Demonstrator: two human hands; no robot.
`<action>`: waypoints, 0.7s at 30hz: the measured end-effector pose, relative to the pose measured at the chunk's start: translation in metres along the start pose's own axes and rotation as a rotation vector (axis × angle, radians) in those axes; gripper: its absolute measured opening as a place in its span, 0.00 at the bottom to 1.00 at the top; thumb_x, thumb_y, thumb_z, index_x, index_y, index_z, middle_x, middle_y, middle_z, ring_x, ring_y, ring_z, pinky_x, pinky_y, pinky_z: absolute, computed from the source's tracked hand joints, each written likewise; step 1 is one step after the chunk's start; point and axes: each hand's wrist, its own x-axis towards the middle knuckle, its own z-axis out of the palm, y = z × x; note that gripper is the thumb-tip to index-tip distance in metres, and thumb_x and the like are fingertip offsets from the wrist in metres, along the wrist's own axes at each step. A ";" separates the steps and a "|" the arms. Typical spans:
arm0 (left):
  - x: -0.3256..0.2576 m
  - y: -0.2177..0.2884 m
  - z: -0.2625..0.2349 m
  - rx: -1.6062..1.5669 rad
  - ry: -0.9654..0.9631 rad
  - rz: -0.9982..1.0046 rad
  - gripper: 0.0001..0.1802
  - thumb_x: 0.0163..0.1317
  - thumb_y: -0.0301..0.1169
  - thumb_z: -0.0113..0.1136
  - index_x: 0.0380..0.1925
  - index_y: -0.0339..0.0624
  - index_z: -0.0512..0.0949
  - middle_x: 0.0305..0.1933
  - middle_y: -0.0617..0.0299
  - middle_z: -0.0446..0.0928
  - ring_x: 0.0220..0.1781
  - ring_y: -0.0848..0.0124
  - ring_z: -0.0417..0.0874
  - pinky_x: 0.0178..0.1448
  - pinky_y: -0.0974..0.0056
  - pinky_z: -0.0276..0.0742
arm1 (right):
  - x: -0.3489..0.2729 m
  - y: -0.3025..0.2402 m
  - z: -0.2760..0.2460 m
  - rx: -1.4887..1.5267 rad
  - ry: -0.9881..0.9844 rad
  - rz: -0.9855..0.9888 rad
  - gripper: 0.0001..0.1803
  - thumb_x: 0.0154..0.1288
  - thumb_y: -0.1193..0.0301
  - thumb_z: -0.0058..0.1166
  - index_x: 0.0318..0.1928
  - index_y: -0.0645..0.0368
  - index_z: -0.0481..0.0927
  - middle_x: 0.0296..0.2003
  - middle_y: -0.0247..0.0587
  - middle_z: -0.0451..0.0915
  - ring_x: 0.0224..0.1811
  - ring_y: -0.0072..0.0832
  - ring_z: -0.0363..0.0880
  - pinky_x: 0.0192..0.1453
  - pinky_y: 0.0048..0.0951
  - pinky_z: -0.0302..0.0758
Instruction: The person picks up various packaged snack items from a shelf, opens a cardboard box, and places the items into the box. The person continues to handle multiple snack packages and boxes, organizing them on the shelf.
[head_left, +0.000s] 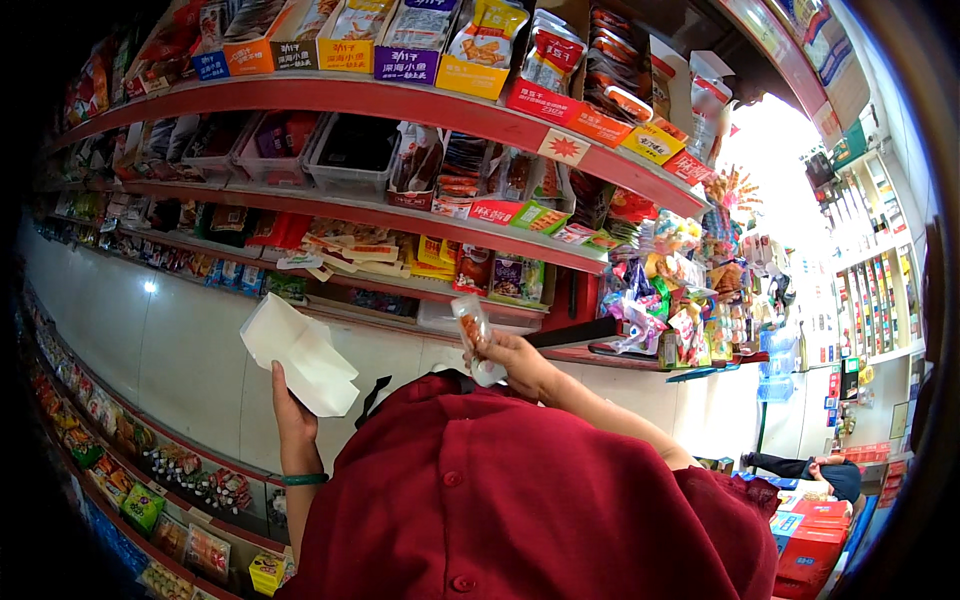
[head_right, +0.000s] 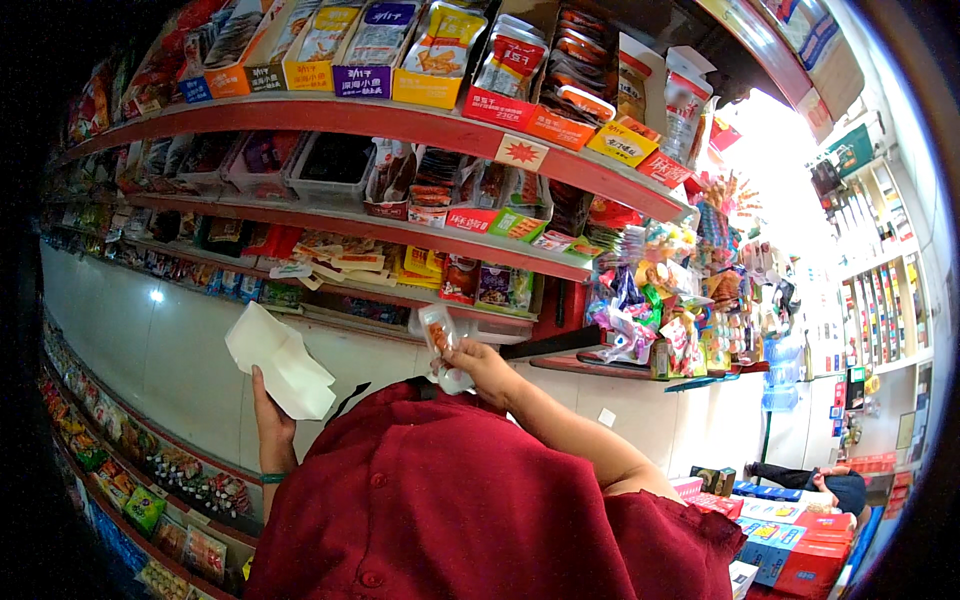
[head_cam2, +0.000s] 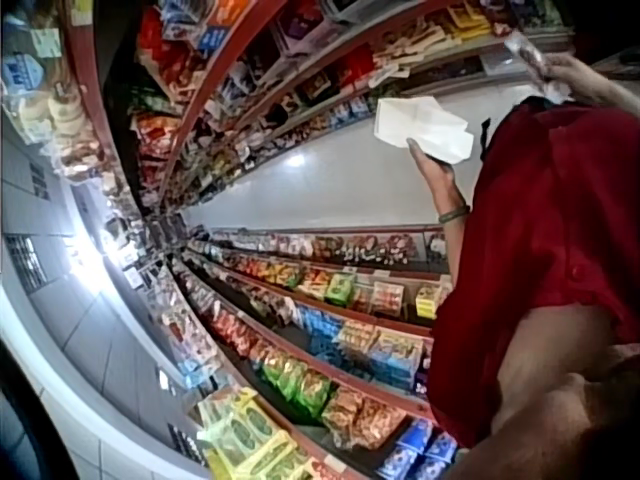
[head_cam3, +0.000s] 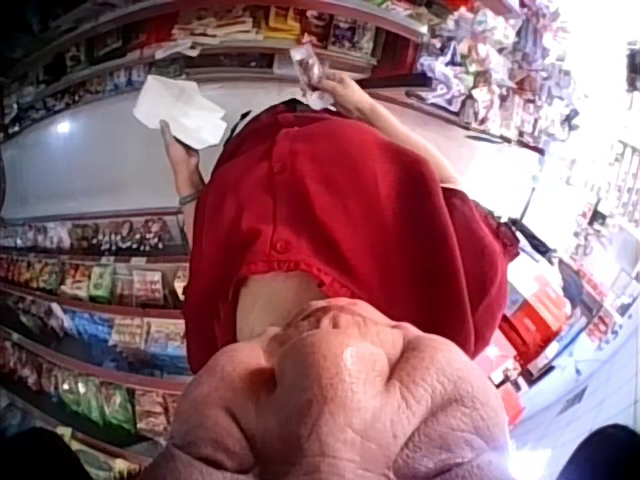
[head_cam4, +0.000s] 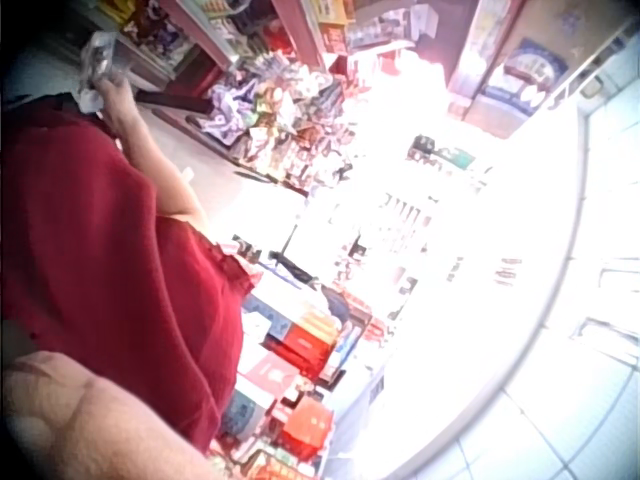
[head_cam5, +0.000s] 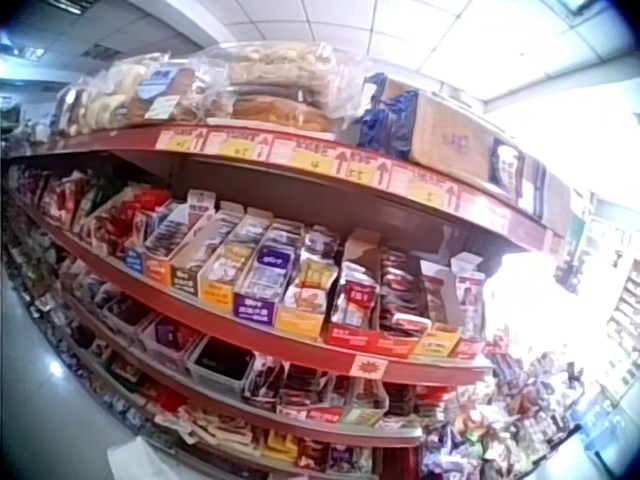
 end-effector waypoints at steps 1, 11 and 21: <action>0.000 -0.001 -0.001 -0.004 -0.009 0.000 0.36 0.64 0.54 0.45 0.63 0.40 0.58 0.60 0.54 0.67 0.60 0.61 0.70 0.61 0.57 0.69 | 0.006 0.000 -0.009 0.019 0.018 -0.036 0.11 0.66 0.66 0.50 0.43 0.60 0.74 0.38 0.34 0.77 0.40 0.21 0.73 0.48 0.26 0.69; -0.007 -0.001 -0.007 -0.013 -0.004 0.028 0.36 0.64 0.54 0.46 0.62 0.38 0.59 0.60 0.54 0.67 0.60 0.62 0.70 0.61 0.59 0.67 | 0.095 -0.165 -0.085 -0.555 0.671 -0.304 0.13 0.60 0.65 0.58 0.40 0.63 0.78 0.30 0.35 0.79 0.26 0.19 0.75 0.27 0.23 0.69; -0.016 -0.001 -0.012 -0.029 0.055 0.046 0.35 0.65 0.53 0.46 0.62 0.38 0.59 0.60 0.55 0.67 0.60 0.63 0.70 0.61 0.58 0.68 | 0.188 -0.213 -0.131 -1.652 0.927 -0.831 0.27 0.62 0.50 0.47 0.57 0.50 0.69 0.59 0.43 0.68 0.62 0.41 0.65 0.62 0.41 0.64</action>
